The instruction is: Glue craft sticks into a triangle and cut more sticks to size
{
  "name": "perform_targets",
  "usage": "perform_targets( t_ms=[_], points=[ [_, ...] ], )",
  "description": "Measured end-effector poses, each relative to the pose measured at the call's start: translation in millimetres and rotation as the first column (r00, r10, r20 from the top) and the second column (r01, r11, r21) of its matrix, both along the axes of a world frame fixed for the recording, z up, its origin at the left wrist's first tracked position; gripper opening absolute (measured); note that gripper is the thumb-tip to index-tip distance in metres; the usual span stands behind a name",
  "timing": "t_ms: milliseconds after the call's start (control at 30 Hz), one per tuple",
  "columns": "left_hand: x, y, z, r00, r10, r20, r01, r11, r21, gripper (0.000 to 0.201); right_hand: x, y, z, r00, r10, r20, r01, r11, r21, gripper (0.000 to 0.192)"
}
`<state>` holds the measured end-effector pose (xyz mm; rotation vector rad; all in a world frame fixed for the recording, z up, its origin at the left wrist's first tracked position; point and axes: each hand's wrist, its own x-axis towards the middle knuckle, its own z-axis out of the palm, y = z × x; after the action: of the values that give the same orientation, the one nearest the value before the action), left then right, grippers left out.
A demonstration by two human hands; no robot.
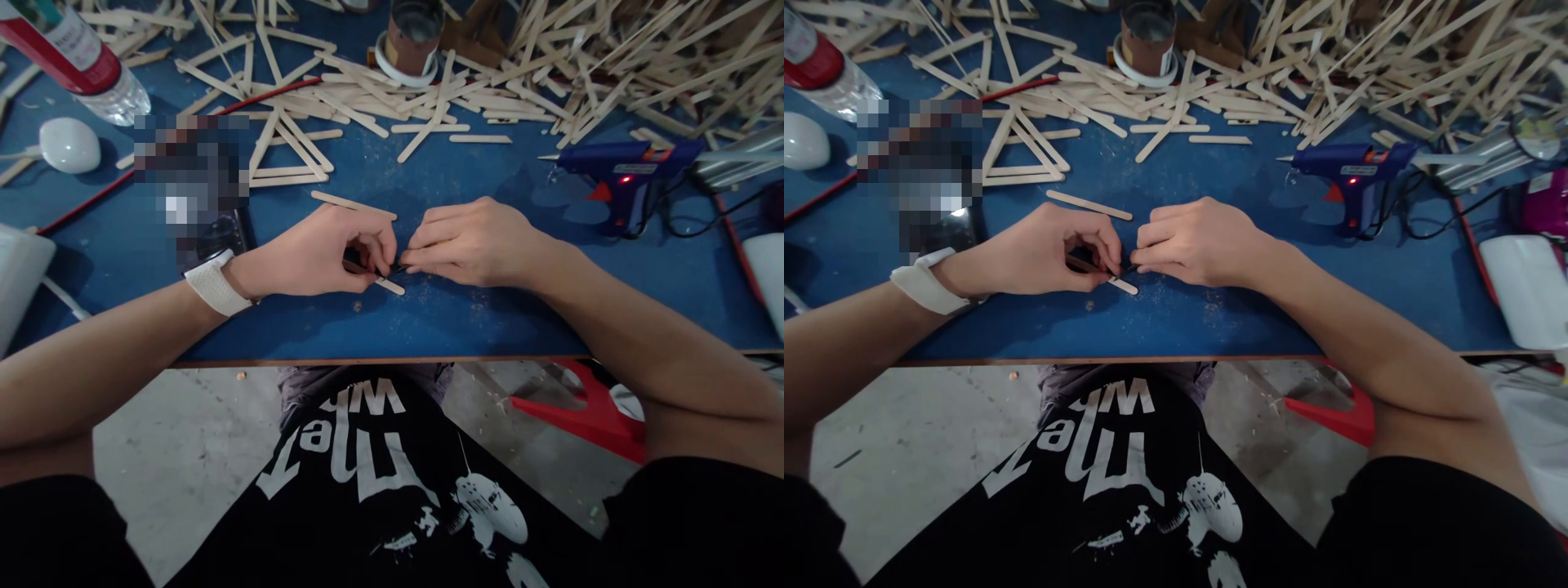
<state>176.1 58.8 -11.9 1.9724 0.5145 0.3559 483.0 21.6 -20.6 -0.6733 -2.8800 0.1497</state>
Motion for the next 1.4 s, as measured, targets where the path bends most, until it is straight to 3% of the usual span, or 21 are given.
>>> perform_targets(
  t_ms=[333,733,1000,1233,1400],
  points=[
    [-0.3,-1.6,5.2,1.0,-0.009,-0.015,0.01,1.0,0.018,0.014,-5.2,-7.5,1.2,0.998,-0.009,0.065,0.002,0.993,0.121,0.04],
    [0.3,-1.5,4.7,1.0,-0.001,0.014,0.0,1.0,0.023,0.011,-6.7,-11.7,-0.3,0.995,-0.046,0.087,0.036,0.994,0.106,0.039],
    [-0.8,-1.9,1.1,0.999,0.008,0.039,-0.009,1.0,0.016,0.008,-20.4,-13.2,-1.5,0.997,-0.004,0.074,-0.01,0.982,0.186,0.044],
    [-3.7,-0.2,1.6,0.999,-0.033,0.042,0.034,0.999,-0.009,0.017,-19.7,-8.1,-2.1,0.999,0.006,0.032,-0.012,0.984,0.18,0.042],
    [-3.7,-3.1,6.2,0.999,-0.027,0.021,0.026,0.997,0.069,0.02,-11.1,-6.4,-1.1,0.999,0.027,0.021,-0.03,0.98,0.195,0.037]
  ],
)
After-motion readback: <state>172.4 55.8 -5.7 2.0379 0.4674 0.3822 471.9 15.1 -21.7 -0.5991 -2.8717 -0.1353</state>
